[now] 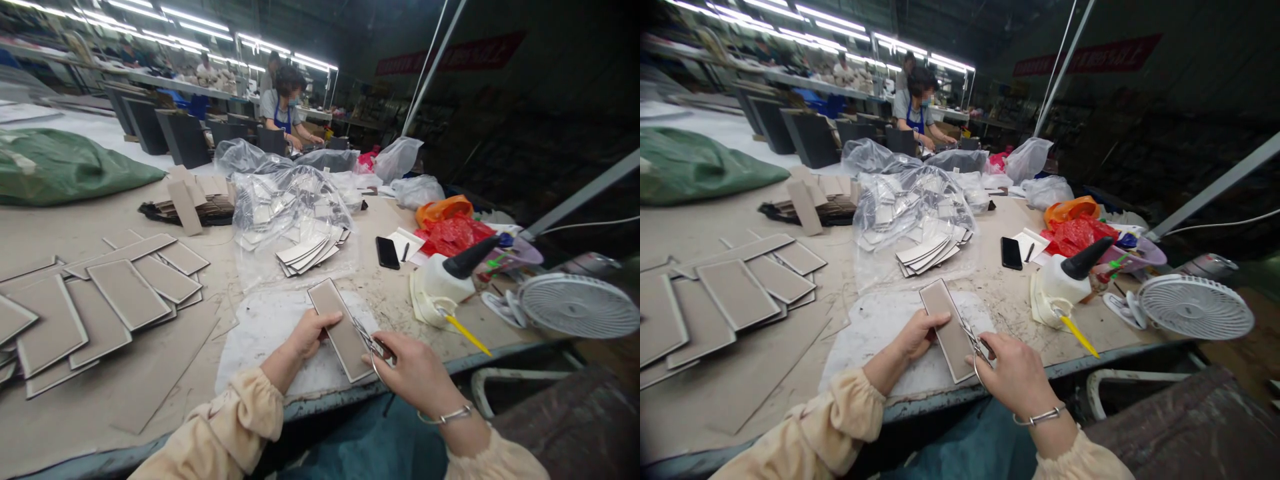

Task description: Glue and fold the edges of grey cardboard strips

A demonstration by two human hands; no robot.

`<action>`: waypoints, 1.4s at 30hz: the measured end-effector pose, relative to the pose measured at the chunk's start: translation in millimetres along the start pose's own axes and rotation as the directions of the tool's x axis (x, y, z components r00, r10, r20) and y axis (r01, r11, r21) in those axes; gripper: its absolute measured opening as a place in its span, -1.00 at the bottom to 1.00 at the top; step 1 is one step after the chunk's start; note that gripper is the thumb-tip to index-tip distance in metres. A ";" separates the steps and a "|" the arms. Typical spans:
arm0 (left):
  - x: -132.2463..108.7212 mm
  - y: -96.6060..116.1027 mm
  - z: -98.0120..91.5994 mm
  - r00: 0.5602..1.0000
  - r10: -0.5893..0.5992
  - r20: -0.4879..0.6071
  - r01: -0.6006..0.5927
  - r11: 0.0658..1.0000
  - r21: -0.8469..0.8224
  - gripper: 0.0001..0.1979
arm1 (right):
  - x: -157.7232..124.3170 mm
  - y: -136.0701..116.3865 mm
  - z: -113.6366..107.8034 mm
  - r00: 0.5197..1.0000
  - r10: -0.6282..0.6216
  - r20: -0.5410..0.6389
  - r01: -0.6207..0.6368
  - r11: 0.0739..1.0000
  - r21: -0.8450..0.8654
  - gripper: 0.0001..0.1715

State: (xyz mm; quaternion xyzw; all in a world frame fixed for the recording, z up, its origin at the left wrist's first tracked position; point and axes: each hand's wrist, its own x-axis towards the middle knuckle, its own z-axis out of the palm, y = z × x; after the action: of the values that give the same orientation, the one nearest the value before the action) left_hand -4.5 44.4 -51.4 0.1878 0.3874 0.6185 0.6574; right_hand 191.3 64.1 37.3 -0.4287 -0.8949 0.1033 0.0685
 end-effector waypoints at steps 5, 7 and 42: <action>0.1 -1.6 -1.1 1.000 -0.011 0.018 0.011 1.000 -0.005 -0.62 | -2.5 -1.3 -2.7 0.999 -0.038 -0.039 0.036 0.997 -0.067 -0.67; 0.2 -2.6 -1.2 1.000 -0.009 0.011 0.009 1.000 -0.004 -0.63 | -3.3 -2.9 -3.9 0.997 -0.050 -0.055 0.045 0.996 -0.080 -0.68; -11.5 -4.3 11.8 0.989 0.010 0.151 0.018 0.984 -0.179 -0.62 | 6.7 -21.0 -19.8 0.983 -0.177 -0.053 0.149 0.930 -0.336 -0.73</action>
State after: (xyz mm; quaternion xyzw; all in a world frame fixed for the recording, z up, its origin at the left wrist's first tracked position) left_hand 7.8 35.3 -43.9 0.1730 0.2793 0.6336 0.7004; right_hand 175.5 58.9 61.9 -0.3622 -0.9284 -0.0720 0.0409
